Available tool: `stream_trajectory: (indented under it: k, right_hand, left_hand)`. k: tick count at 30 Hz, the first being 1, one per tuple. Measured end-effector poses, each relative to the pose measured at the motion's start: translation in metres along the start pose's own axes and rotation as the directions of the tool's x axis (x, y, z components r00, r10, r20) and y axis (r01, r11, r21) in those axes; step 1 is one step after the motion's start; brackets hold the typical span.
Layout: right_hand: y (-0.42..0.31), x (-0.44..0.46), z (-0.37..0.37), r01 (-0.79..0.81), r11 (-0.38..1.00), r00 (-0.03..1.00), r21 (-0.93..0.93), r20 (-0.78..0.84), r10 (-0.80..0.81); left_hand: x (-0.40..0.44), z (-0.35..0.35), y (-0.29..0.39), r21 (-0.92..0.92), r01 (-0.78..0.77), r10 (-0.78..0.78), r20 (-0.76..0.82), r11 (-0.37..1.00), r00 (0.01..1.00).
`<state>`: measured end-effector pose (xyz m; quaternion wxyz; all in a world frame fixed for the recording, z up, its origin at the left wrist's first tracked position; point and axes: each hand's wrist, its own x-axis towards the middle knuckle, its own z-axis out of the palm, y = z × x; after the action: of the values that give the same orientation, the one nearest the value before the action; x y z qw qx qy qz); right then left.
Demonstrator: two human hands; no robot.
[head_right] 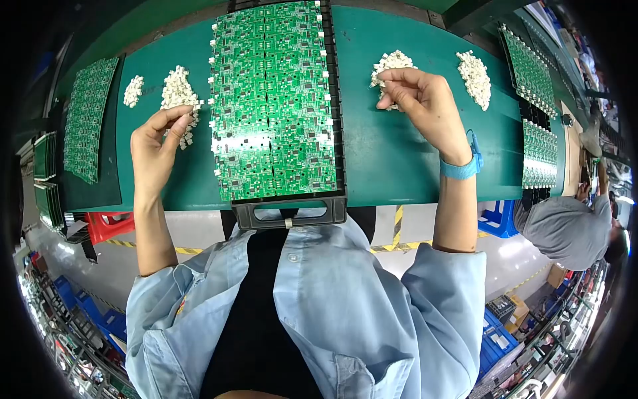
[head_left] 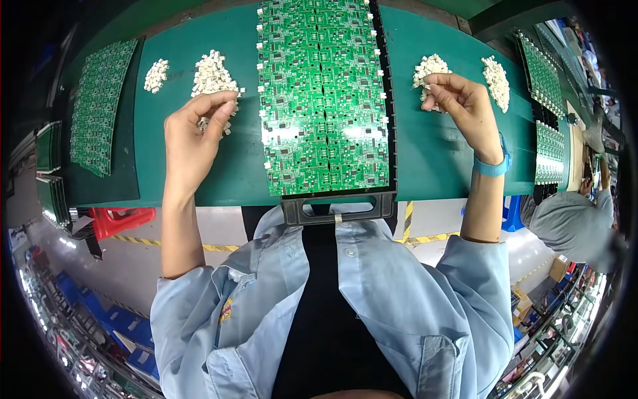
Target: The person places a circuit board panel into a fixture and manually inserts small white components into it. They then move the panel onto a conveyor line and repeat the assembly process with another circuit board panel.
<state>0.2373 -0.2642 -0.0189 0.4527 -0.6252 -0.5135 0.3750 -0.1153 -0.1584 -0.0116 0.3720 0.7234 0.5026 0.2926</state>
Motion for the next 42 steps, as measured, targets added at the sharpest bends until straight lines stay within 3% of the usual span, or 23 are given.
stream_trajectory:
  k: [5,11,15,21,25,27,31,35,42]
  right_hand:
    - [-0.003,0.001,0.003,0.019,0.96,1.0,-0.279,-0.012,-0.023]
    - [-0.012,-0.002,0.006,0.097,0.89,0.995,-0.445,0.026,-0.095]
    - [-0.02,-0.001,0.01,0.179,0.71,0.979,-0.68,0.052,-0.197]
    - [-0.022,-0.007,0.02,0.225,0.828,0.959,-0.514,-0.035,-0.282]
    - [-0.037,-0.032,0.028,0.082,0.996,0.993,-0.018,0.092,-0.08]
    - [-0.037,-0.04,0.034,0.08,0.997,0.982,0.005,0.174,-0.08]
    - [-0.031,-0.052,0.046,0.114,0.992,0.984,-0.06,0.147,-0.104]
    - [-0.025,-0.052,0.049,0.345,0.925,0.935,-0.159,0.144,-0.324]
    - [-0.024,-0.051,0.058,0.428,0.85,0.903,-0.307,0.096,-0.42]
  left_hand:
    - [-0.003,-0.002,0.018,0.003,0.047,-0.047,0.057,0.999,0.997]
    - [-0.006,-0.003,0.026,0.0,0.056,-0.056,0.057,0.998,0.997]
    - [-0.007,-0.007,0.033,0.067,0.157,-0.165,0.136,0.985,0.977]
    - [-0.021,-0.003,0.002,-0.187,0.041,-0.035,0.036,0.981,0.999]
    - [-0.029,-0.003,0.002,-0.313,0.072,-0.036,0.117,0.947,0.992]
    - [-0.032,-0.001,0.004,-0.336,0.081,-0.04,0.127,0.938,0.991]
    - [-0.038,0.001,0.006,-0.393,0.113,-0.063,0.139,0.913,0.988]
    - [-0.041,-0.001,0.004,-0.385,0.107,-0.056,0.141,0.917,0.988]
    - [-0.044,0.0,0.003,-0.384,0.086,-0.038,0.131,0.919,0.991]
